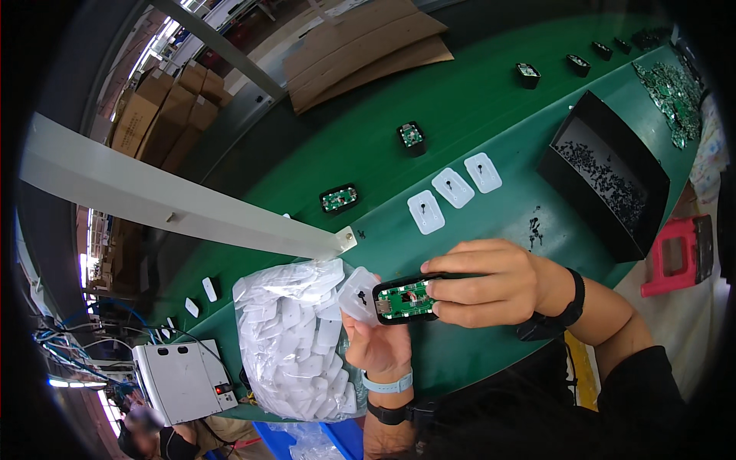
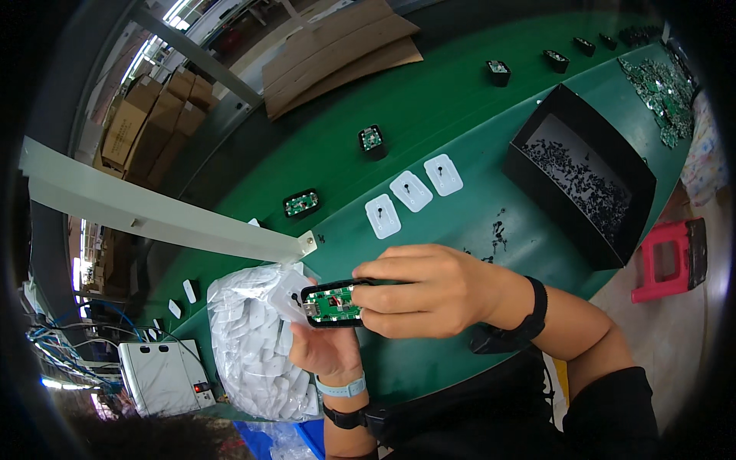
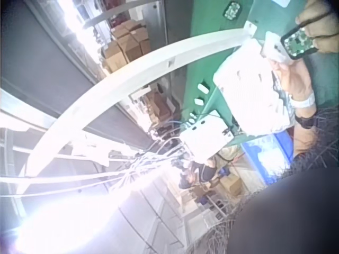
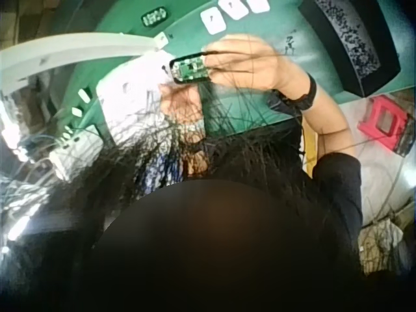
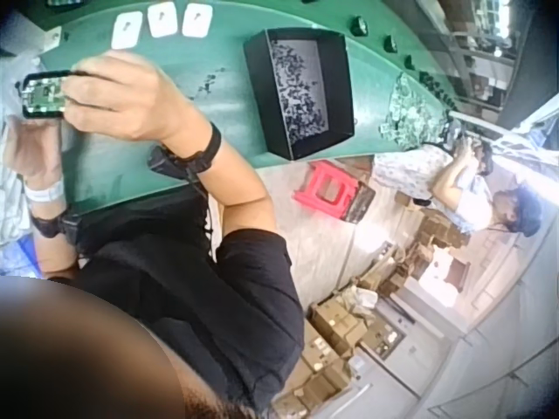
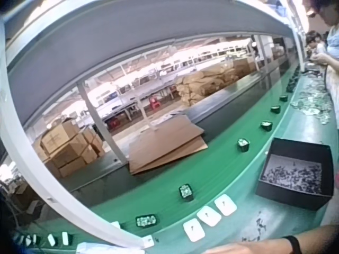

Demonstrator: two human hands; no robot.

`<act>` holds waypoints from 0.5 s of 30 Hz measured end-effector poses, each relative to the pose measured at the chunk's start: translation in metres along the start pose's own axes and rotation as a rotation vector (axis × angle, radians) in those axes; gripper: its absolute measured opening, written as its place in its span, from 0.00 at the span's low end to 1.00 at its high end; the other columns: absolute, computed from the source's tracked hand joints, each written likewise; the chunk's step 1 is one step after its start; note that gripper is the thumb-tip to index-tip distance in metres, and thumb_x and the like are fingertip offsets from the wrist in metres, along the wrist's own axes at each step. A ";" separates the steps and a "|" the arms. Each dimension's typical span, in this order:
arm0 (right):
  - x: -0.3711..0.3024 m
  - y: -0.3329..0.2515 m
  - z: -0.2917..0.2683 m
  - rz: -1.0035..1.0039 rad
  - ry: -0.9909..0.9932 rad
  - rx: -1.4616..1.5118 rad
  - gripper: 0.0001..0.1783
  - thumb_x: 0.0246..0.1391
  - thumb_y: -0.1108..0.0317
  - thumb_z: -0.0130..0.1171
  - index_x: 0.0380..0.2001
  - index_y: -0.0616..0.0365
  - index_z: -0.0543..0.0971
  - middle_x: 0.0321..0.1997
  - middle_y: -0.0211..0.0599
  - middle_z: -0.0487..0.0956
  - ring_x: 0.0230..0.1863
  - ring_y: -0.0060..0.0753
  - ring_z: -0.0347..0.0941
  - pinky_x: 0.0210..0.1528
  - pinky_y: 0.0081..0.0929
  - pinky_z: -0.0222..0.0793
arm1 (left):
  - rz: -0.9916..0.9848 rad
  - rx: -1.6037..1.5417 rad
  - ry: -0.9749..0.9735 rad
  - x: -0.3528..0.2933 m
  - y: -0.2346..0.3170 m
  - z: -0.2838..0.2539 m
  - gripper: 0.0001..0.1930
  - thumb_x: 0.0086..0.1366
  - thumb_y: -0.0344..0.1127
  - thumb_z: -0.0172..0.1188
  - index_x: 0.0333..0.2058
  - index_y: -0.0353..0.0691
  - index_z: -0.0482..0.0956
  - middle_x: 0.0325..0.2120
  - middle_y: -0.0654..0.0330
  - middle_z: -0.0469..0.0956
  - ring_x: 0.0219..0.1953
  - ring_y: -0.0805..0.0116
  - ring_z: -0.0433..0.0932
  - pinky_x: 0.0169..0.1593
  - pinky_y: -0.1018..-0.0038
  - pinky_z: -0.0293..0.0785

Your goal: The person assembles small electronic devices by inserting green circuit boards into white plastic housings. They pick up a white casing, place a circuit board inside, and then snap a black cover onto the casing to complete the unit. The process is repeated for multiple units on a green workbench.

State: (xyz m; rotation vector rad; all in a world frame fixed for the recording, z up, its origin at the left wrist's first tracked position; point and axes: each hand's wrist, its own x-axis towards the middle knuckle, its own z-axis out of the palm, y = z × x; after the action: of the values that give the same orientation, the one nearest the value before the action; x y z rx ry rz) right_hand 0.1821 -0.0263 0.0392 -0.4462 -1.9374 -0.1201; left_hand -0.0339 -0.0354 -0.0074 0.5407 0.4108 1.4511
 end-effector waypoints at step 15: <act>0.003 -0.004 0.000 0.046 -0.003 -0.081 0.07 0.44 0.71 0.65 0.28 0.56 0.77 0.39 0.37 0.79 0.39 0.38 0.79 0.32 0.27 0.78 | -0.022 0.010 -0.003 0.000 -0.001 0.004 0.32 0.59 0.39 0.67 0.59 0.30 0.68 0.56 0.42 0.74 0.56 0.51 0.77 0.61 0.54 0.73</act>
State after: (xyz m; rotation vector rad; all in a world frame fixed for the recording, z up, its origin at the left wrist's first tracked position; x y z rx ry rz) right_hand 0.1793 -0.0286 0.0424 -0.5448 -1.9291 -0.1689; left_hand -0.0306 -0.0363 -0.0044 0.5444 0.4205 1.4277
